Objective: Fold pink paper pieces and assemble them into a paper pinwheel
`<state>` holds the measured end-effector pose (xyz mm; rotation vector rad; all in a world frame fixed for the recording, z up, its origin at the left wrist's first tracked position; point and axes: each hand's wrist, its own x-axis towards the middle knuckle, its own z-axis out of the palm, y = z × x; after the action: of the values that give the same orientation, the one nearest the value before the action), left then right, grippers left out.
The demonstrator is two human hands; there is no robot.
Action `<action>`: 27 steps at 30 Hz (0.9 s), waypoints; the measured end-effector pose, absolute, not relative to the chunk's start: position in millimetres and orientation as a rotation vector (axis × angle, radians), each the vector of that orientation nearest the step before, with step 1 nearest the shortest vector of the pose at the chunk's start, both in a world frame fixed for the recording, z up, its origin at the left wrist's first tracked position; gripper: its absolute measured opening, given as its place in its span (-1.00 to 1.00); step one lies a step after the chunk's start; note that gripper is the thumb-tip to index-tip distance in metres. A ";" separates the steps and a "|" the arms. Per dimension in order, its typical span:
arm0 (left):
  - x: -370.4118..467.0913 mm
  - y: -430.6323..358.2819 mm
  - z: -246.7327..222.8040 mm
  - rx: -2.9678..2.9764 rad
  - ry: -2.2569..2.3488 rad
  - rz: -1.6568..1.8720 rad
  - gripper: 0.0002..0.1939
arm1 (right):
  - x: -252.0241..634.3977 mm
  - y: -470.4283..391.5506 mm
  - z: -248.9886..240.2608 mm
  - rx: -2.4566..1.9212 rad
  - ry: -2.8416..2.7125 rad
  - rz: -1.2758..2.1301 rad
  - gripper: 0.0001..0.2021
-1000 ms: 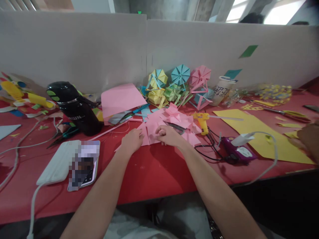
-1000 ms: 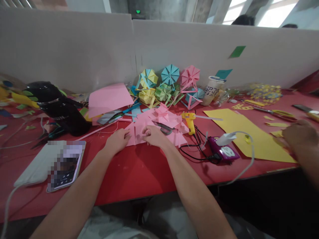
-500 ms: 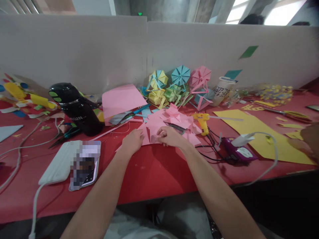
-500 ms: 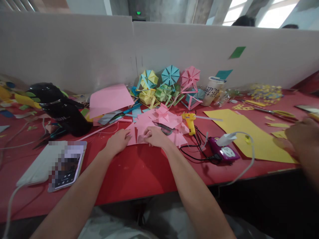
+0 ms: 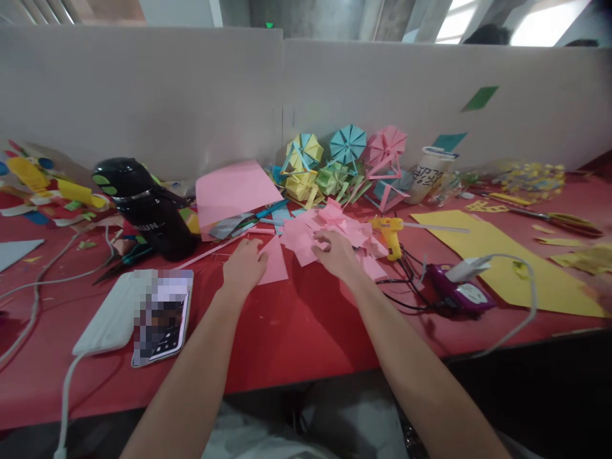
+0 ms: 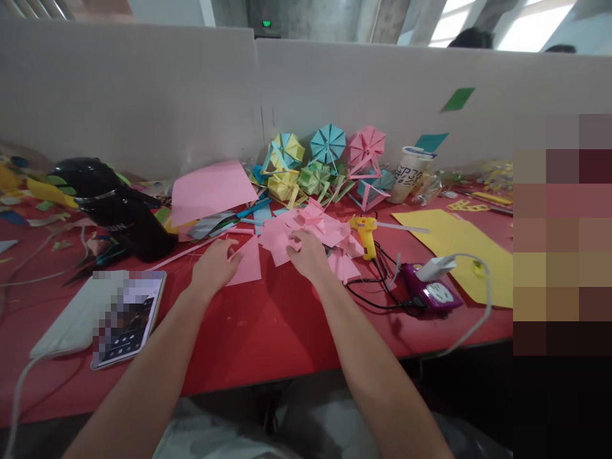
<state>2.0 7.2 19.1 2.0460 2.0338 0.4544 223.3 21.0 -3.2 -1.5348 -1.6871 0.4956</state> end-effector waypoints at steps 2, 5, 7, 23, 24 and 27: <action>-0.3 5.2 22.9 2.019 2.114 0.398 -0.65 | 223.2 21.1 -2.8 -1.504 -1.617 0.395 -0.76; -3.3 5.0 23.8 1.990 2.113 0.300 -0.67 | 221.5 20.1 0.0 -1.428 -1.568 0.352 -0.81; -5.3 7.2 21.9 1.953 2.076 0.290 -0.70 | 219.5 19.4 1.8 -1.415 -1.601 0.366 -0.83; -2.1 15.0 16.9 2.050 1.491 0.873 -0.95 | 195.3 15.2 -3.6 -1.249 -1.564 0.827 -0.72; -0.9 14.6 18.0 2.065 1.432 0.898 -0.92 | 194.1 16.1 -4.6 -1.235 -1.529 0.865 -0.69; 2.2 12.9 20.8 2.094 1.340 0.913 -0.88 | 191.7 18.2 -6.7 -1.201 -1.440 0.950 -0.56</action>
<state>2.2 12.9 20.8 2.0937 1.3395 0.9135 191.7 18.2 -6.7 -1.2009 -1.4395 0.9497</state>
